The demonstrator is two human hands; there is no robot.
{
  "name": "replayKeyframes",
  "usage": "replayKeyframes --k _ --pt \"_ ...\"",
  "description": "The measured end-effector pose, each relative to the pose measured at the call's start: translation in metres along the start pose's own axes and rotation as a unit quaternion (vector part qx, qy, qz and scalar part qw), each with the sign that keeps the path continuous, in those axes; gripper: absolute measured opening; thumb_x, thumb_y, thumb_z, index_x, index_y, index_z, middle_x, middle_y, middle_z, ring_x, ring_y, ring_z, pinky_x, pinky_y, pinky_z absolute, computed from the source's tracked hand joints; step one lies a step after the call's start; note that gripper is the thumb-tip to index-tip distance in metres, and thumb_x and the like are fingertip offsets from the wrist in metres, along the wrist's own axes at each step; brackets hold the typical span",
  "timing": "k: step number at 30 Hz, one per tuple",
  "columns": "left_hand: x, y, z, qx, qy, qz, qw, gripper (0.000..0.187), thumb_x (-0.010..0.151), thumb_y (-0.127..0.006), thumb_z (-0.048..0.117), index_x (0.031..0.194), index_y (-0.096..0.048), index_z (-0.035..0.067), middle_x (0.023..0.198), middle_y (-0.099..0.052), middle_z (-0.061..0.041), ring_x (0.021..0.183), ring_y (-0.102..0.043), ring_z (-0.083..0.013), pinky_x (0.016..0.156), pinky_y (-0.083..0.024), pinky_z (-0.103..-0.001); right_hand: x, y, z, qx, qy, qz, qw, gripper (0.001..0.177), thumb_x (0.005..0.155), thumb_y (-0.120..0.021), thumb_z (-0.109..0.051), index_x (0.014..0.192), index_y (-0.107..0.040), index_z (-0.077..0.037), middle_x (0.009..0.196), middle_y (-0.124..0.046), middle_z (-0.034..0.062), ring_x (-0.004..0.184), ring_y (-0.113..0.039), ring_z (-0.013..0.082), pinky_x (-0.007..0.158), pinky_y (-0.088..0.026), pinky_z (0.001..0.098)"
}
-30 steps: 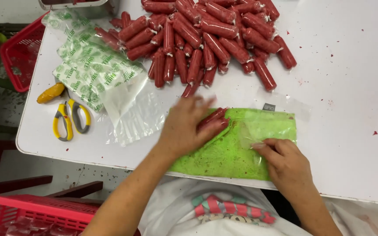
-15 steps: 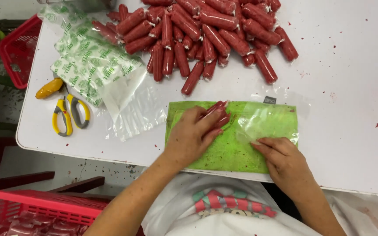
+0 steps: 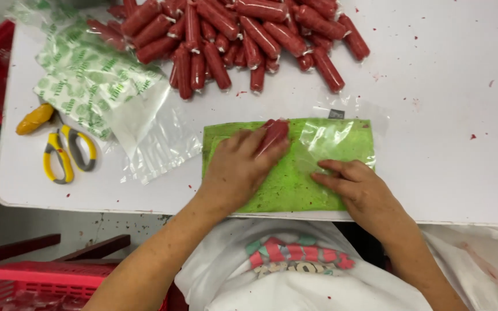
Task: Manually packaging small red sausages into clear plastic bags and inserting product labels.
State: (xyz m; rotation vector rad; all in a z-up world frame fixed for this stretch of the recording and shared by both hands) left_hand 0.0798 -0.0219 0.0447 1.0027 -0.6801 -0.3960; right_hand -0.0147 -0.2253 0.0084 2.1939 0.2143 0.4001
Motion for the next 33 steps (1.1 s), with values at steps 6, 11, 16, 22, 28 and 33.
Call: replayKeyframes --k 6,11,16,22,28,33 --pt "0.003 -0.013 -0.032 -0.103 -0.012 -0.003 0.995 0.061 0.085 -0.079 0.012 0.140 -0.055 0.022 0.129 -0.056 -0.026 0.111 -0.062 -0.0498 0.089 -0.056 -0.055 0.008 0.003 -0.013 -0.023 0.029 -0.052 0.998 0.050 0.091 -0.046 0.002 0.135 -0.063 -0.014 0.142 -0.062 0.0043 0.110 -0.060 0.0319 0.093 -0.052 0.0429" --pt "-0.003 -0.006 -0.086 -0.386 0.336 0.015 0.859 0.064 0.060 -0.078 0.002 0.121 -0.075 0.023 0.109 -0.061 -0.008 0.098 -0.062 -0.0247 0.083 -0.056 -0.033 0.012 0.003 -0.010 0.020 -0.039 -0.073 0.996 0.065 0.080 -0.055 0.008 0.141 -0.057 -0.011 0.145 -0.060 0.0048 0.119 -0.059 0.0317 0.098 -0.050 0.0429" --pt "-0.040 -0.018 0.037 -0.770 0.294 -0.112 0.555 0.066 0.056 -0.079 -0.012 0.120 -0.067 -0.001 0.126 -0.061 -0.034 0.110 -0.066 -0.0444 0.082 -0.061 -0.045 0.021 -0.006 -0.020 0.003 -0.051 -0.067 0.996 0.068 0.077 -0.060 0.007 0.143 -0.053 -0.008 0.148 -0.057 0.0074 0.121 -0.058 0.0321 0.100 -0.049 0.0435" --pt "-0.067 -0.070 0.066 -0.860 0.331 -0.125 0.367 0.085 0.063 -0.079 -0.013 0.144 -0.055 -0.001 0.130 -0.064 -0.028 0.101 -0.069 -0.0324 0.061 -0.061 -0.032 0.009 -0.016 -0.009 0.158 -0.004 0.019 0.987 0.097 0.084 -0.032 -0.072 0.147 -0.047 0.000 0.147 -0.055 0.0206 0.131 -0.054 0.0418 0.106 -0.046 0.0496" --pt "-0.055 -0.061 0.052 -0.651 0.370 -0.047 0.661 0.068 0.073 -0.073 -0.001 0.138 -0.058 0.011 0.137 -0.067 -0.009 0.122 -0.065 -0.0180 0.100 -0.054 -0.029 0.007 0.008 -0.028 0.116 -0.092 -0.041 0.988 0.103 0.058 -0.045 0.020 0.154 -0.038 -0.018 0.163 -0.038 0.0103 0.152 -0.037 0.0287 0.099 -0.044 0.0265" --pt "-0.049 -0.052 0.060 -0.452 0.195 0.014 0.871 0.059 0.082 -0.073 0.013 0.139 -0.055 0.013 0.129 -0.064 -0.005 0.119 -0.059 -0.0216 0.103 -0.048 -0.034 0.007 0.014 -0.031 -0.016 -0.105 -0.078 0.991 0.098 0.063 -0.051 0.010 0.155 -0.035 -0.021 0.164 -0.037 0.0011 0.148 -0.041 0.0199 0.096 -0.052 0.0288"
Point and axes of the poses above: each hand's wrist, its own x-axis towards the middle knuckle, its own y-axis out of the back of the hand, z = x × y, the point moved 7 cm from there along x, towards the middle knuckle
